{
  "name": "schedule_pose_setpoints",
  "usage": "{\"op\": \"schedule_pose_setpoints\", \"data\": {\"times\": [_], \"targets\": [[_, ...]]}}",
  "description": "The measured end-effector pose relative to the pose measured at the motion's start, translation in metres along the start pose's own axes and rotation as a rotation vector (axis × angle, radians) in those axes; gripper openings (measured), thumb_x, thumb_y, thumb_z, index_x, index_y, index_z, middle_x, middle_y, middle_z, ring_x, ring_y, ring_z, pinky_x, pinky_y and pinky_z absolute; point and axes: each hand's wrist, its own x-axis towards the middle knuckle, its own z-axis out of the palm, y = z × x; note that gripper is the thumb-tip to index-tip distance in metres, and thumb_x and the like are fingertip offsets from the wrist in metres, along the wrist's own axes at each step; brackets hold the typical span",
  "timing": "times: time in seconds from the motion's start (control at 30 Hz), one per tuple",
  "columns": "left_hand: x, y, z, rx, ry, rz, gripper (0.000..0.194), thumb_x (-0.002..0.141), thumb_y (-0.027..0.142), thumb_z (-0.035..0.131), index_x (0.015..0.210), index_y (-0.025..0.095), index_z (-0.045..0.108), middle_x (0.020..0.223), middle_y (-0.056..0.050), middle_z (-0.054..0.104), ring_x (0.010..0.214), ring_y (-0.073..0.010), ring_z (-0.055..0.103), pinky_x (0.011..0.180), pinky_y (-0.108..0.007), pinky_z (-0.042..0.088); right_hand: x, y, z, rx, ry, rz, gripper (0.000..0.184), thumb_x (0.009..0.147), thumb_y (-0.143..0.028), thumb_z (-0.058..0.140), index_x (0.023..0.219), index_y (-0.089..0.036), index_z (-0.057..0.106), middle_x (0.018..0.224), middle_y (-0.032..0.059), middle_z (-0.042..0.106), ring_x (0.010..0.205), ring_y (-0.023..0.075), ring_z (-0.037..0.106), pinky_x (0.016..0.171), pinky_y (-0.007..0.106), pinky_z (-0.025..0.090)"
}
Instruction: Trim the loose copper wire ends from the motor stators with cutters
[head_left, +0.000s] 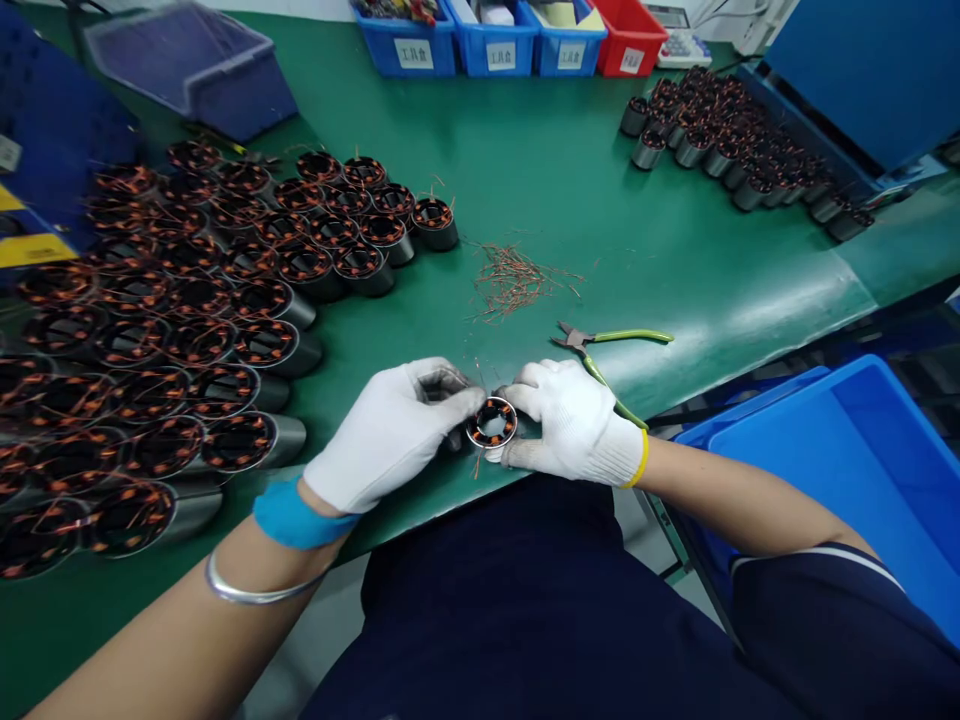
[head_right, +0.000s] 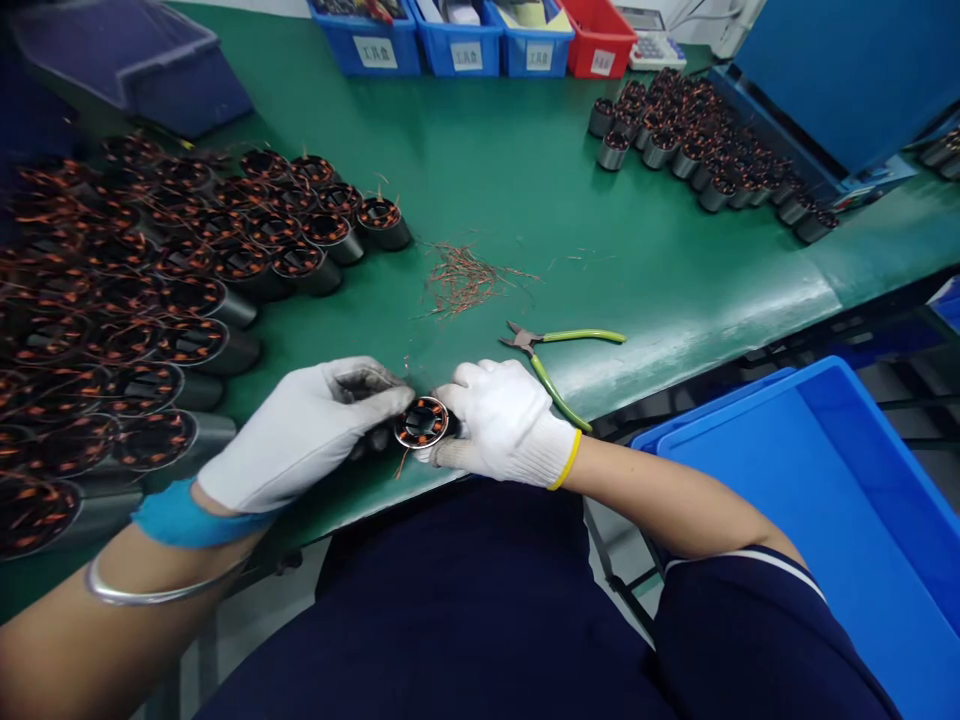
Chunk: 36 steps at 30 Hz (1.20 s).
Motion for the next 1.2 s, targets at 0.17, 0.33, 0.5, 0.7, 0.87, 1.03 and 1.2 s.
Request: {"op": "schedule_pose_setpoints", "data": {"times": [0.17,0.33,0.5,0.7,0.87,1.03,1.2], "targets": [[0.011,-0.006,0.007,-0.548,0.390,0.110,0.018,0.079,0.033,0.065,0.079,0.021,0.052,0.066,0.004,0.058,0.053,-0.0099,0.057,0.052,-0.023,0.047,-0.001,-0.001,0.002,0.005,-0.005,0.017,0.063,0.078,-0.069,0.056,0.109,-0.016,0.069,0.091,0.0092,0.063,0.083,0.0239,0.057,0.075,0.036,0.038],[0.002,-0.005,0.007,-0.457,0.176,0.067,0.077,0.068,0.035,0.077,0.134,0.020,0.040,0.112,-0.009,0.066,0.094,-0.0213,0.068,0.074,-0.032,0.055,-0.008,0.004,-0.017,0.222,0.029,0.124,0.082,0.060,-0.070,0.073,0.120,-0.014,0.065,0.106,0.0111,0.064,0.094,0.0255,0.060,0.082,0.038,0.045],[-0.012,-0.003,0.014,-0.021,0.046,0.039,0.122,0.059,0.035,0.082,0.156,0.023,0.008,0.116,-0.009,0.067,0.089,-0.0236,0.068,0.073,-0.033,0.055,0.003,0.006,-0.026,0.583,-0.048,0.258,0.041,0.081,-0.050,0.062,0.102,-0.016,0.071,0.094,0.0056,0.069,0.083,0.0161,0.064,0.073,0.030,0.048],[-0.012,0.005,0.013,0.058,-0.033,0.004,0.118,0.065,0.038,0.078,0.156,0.020,0.004,0.095,-0.002,0.072,0.069,-0.0171,0.066,0.058,-0.026,0.050,0.039,0.014,-0.013,0.934,0.002,0.369,0.022,0.079,-0.034,0.064,0.087,-0.014,0.069,0.072,0.0006,0.067,0.063,0.0101,0.058,0.060,0.025,0.046],[-0.015,0.009,0.013,0.066,-0.029,-0.012,0.119,0.064,0.040,0.078,0.156,0.019,0.005,0.094,-0.002,0.073,0.064,-0.0159,0.065,0.055,-0.025,0.049,0.042,0.026,-0.027,1.022,0.248,0.481,0.025,0.077,-0.037,0.066,0.087,-0.015,0.068,0.066,-0.0023,0.062,0.054,0.0070,0.051,0.056,0.023,0.044],[-0.015,0.009,0.013,0.105,-0.019,0.011,0.119,0.064,0.042,0.077,0.156,0.016,0.006,0.089,-0.002,0.072,0.063,-0.0161,0.064,0.054,-0.025,0.048,0.042,0.012,-0.020,0.814,-0.082,0.341,0.023,0.073,-0.036,0.070,0.088,-0.018,0.073,0.078,0.0011,0.070,0.070,0.0131,0.061,0.063,0.026,0.048],[-0.014,0.006,0.014,0.078,-0.022,0.016,0.119,0.064,0.040,0.077,0.156,0.019,0.005,0.104,-0.006,0.072,0.069,-0.0169,0.066,0.056,-0.026,0.051,0.035,0.031,-0.041,0.801,0.269,0.391,0.045,0.084,-0.047,0.053,0.112,-0.013,0.064,0.095,0.0077,0.069,0.076,0.0151,0.064,0.073,0.034,0.055]]}}
